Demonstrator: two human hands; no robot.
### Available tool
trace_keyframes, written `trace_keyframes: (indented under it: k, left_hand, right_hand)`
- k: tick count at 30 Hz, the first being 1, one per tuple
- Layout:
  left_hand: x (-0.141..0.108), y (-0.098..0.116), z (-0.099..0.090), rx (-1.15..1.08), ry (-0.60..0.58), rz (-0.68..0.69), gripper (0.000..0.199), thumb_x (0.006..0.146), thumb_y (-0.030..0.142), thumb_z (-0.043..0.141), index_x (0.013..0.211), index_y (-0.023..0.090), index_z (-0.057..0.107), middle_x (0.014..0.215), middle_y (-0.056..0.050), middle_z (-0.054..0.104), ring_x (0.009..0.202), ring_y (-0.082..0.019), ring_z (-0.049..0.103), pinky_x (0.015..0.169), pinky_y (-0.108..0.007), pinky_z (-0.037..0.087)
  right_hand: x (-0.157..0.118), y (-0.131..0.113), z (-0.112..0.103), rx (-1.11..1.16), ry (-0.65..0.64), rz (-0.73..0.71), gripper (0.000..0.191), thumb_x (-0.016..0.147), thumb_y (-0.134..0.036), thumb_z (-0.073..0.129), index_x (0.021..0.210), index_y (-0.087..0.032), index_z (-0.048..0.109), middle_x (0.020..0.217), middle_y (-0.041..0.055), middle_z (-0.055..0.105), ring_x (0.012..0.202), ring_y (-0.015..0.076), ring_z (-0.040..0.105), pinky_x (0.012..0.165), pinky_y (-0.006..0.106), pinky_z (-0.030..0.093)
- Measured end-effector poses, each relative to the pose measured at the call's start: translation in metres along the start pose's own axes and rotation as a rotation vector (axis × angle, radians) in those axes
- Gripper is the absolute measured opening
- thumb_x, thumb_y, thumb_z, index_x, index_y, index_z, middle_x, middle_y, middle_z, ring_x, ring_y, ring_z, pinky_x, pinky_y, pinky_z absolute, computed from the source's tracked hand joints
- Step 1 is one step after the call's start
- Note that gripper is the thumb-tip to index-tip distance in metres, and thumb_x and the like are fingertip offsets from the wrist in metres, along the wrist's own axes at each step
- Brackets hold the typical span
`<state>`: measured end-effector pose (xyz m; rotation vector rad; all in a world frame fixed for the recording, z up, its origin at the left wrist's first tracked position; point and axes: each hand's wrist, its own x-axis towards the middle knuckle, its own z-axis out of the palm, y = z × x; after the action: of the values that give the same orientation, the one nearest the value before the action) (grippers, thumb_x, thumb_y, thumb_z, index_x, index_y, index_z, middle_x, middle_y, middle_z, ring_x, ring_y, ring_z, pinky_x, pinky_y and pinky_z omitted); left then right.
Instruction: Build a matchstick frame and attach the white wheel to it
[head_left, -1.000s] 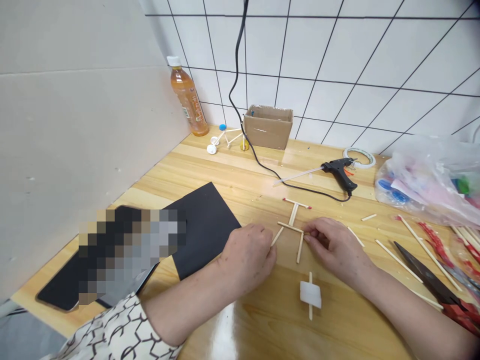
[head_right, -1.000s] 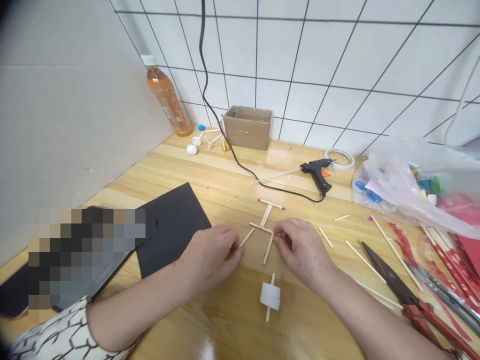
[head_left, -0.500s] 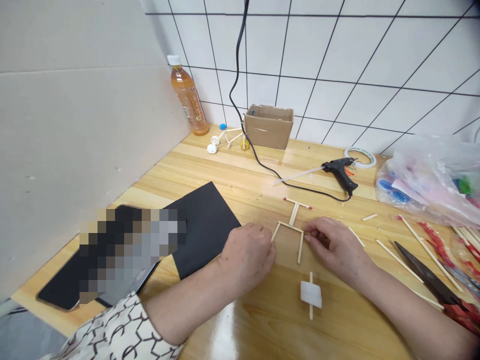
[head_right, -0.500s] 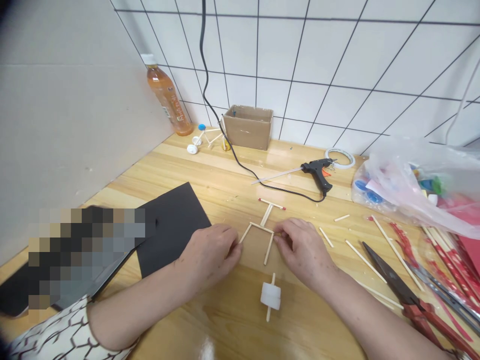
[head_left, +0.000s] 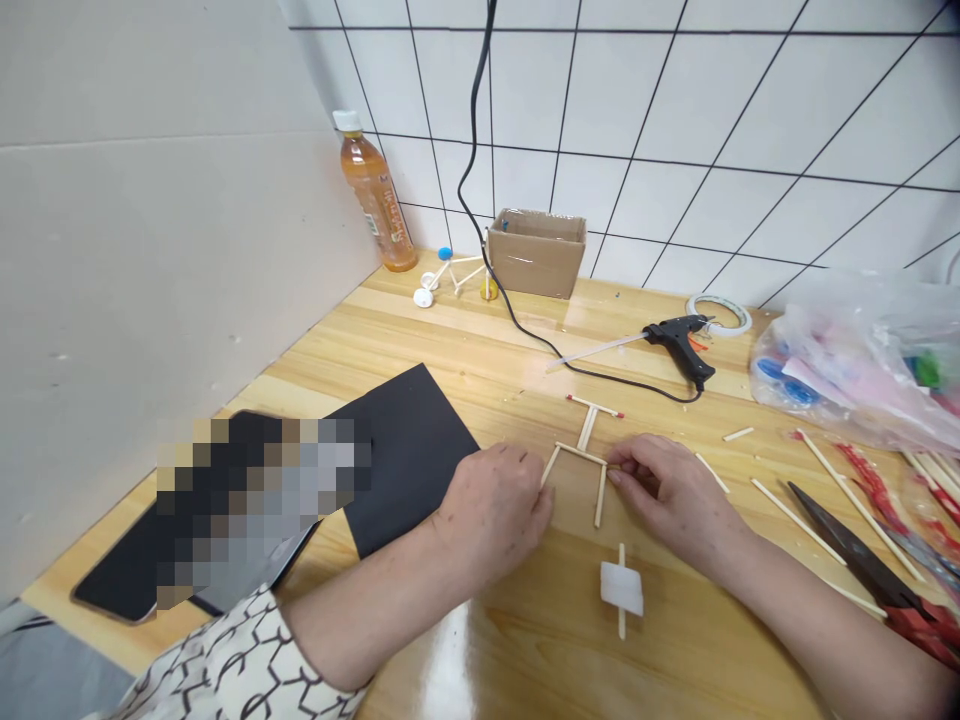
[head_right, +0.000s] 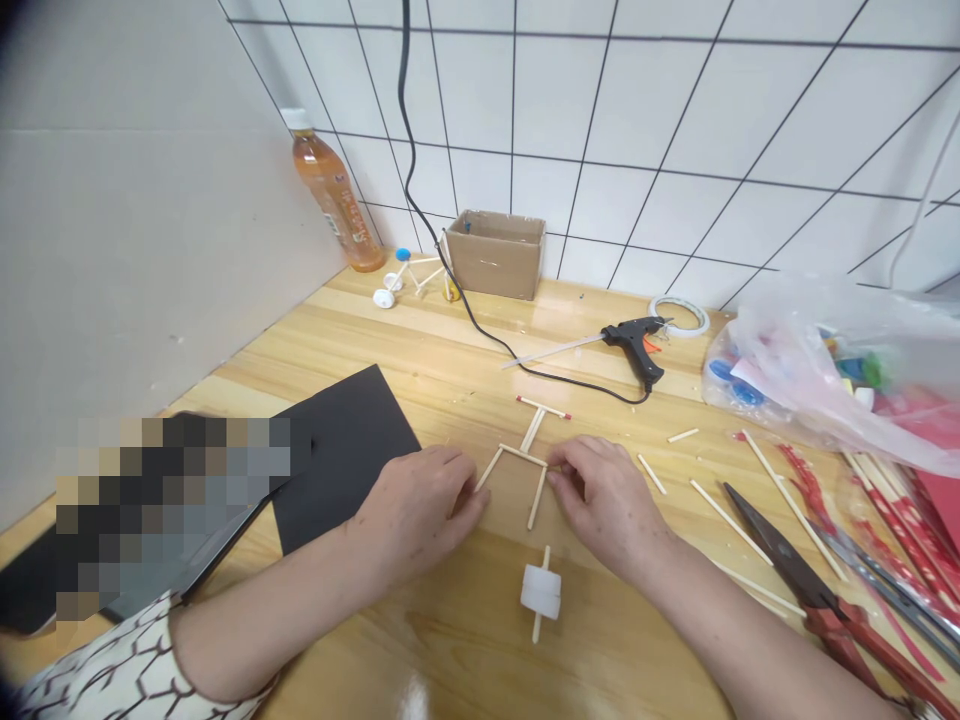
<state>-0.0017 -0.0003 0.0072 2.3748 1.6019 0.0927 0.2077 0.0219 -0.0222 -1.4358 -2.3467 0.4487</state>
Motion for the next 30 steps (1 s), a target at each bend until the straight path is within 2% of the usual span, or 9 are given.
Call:
trace_keyframes:
  k: [5,9,14,21,30]
  left_hand:
    - [-0.003,-0.005,-0.005,-0.061,-0.065,-0.014,0.014,0.079,0.025,0.047,0.072,0.017,0.057,0.076,-0.004,0.063,0.07,-0.019,0.059,0.059,-0.028,0.045]
    - [-0.003,-0.008,-0.01,-0.094,-0.118,-0.01,0.012,0.078,0.023,0.048,0.073,0.017,0.057,0.079,-0.004,0.063,0.072,-0.018,0.059,0.06,-0.028,0.045]
    - [-0.002,-0.008,-0.01,-0.114,-0.148,-0.012,0.013,0.079,0.02,0.047,0.076,0.016,0.059,0.082,-0.005,0.063,0.076,-0.019,0.06,0.063,-0.029,0.046]
    - [-0.001,-0.011,-0.007,-0.102,-0.164,-0.01,0.018,0.082,0.018,0.043,0.077,0.015,0.06,0.083,-0.005,0.063,0.077,-0.02,0.061,0.064,-0.03,0.047]
    - [0.0,-0.009,-0.009,-0.102,-0.182,-0.015,0.02,0.083,0.018,0.042,0.079,0.015,0.061,0.084,-0.006,0.063,0.079,-0.02,0.06,0.066,-0.03,0.047]
  right_hand:
    - [0.0,0.0,-0.002,0.007,0.031,0.001,0.012,0.081,-0.018,0.049,0.085,-0.019,0.06,0.075,0.0039,0.062,0.071,0.0183,0.056,0.067,0.032,0.044]
    - [0.006,-0.007,-0.004,0.011,0.078,-0.052,0.012,0.083,-0.018,0.047,0.086,-0.019,0.059,0.08,0.0056,0.063,0.077,0.02,0.057,0.07,0.034,0.043]
    - [0.015,-0.015,-0.002,-0.057,0.043,-0.122,0.017,0.086,-0.018,0.045,0.092,-0.018,0.061,0.088,0.0087,0.063,0.086,0.0229,0.055,0.075,0.037,0.041]
    - [0.021,-0.018,0.009,-0.084,0.065,-0.206,0.021,0.088,-0.019,0.044,0.095,-0.017,0.065,0.083,0.0084,0.06,0.078,0.0209,0.05,0.07,0.035,0.039]
    - [0.021,-0.019,0.011,-0.083,0.083,-0.244,0.023,0.089,-0.018,0.043,0.092,-0.017,0.067,0.079,0.0075,0.057,0.075,0.0201,0.048,0.067,0.035,0.037]
